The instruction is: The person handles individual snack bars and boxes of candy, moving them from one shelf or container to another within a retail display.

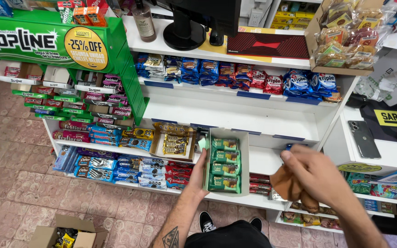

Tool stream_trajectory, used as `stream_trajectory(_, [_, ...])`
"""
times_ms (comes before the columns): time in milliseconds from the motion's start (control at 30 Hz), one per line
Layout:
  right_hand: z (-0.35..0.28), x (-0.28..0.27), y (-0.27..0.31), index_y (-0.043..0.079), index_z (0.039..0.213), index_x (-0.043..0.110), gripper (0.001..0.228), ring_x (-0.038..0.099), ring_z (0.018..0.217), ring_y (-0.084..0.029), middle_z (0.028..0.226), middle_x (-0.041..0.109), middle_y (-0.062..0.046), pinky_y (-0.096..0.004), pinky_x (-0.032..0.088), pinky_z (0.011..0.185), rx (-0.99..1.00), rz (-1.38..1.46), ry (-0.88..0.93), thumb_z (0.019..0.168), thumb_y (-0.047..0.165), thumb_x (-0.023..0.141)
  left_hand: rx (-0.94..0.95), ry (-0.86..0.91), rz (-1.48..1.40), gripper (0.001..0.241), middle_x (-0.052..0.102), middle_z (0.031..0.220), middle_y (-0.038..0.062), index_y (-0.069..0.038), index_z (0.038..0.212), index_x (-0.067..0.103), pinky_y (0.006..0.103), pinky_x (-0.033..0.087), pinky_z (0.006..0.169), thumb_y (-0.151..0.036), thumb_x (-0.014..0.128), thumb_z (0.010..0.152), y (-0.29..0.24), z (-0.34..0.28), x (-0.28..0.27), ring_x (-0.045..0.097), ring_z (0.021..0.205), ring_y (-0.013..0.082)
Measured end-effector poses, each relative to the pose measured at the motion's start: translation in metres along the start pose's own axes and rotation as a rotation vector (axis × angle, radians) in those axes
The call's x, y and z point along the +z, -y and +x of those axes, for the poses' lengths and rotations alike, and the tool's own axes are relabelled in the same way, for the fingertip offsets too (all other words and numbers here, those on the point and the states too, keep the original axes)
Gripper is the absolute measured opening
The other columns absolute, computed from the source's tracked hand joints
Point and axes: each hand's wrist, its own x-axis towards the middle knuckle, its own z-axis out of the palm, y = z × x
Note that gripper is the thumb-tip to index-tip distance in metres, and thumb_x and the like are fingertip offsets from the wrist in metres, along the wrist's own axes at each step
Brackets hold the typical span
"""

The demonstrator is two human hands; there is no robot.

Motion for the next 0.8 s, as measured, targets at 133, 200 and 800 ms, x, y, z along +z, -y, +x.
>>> stream_trajectory(133, [0.007,0.077,-0.039,0.016,0.122,0.072,0.07,0.076,0.103,-0.016,0.119,0.076,-0.004,-0.032,0.06,0.089,0.394,0.301,0.499,0.091,0.064,0.032,-0.164,-0.134,0.166,0.081,0.069,0.133,0.018,-0.017,0.141,0.06,0.061,0.044,0.114,-0.073,0.042,0.087,0.028,0.008,-0.023,0.065,0.124,0.0382])
stream_trajectory(200, [0.008,0.125,-0.062,0.018,0.141,0.063,0.087,0.069,0.135,-0.022,0.149,0.067,-0.005,-0.044,0.055,0.115,0.35,0.473,0.595,0.083,0.073,0.026,-0.182,-0.083,0.171,0.078,0.071,0.129,0.016,-0.018,0.138,0.063,0.0606,0.046,0.112,-0.074,0.041,0.088,0.048,0.019,-0.041,0.067,0.12,0.0373])
stream_trajectory(800, [0.099,0.256,-0.144,0.008,0.141,0.066,0.07,0.053,0.141,-0.038,0.144,0.064,-0.023,-0.048,0.041,0.119,0.507,0.343,0.562,0.089,0.054,0.057,0.151,-0.547,0.657,0.035,0.081,0.103,0.013,-0.019,0.116,0.08,0.0346,0.066,0.06,-0.042,0.058,0.102,0.087,0.08,-0.16,0.079,0.082,0.0231])
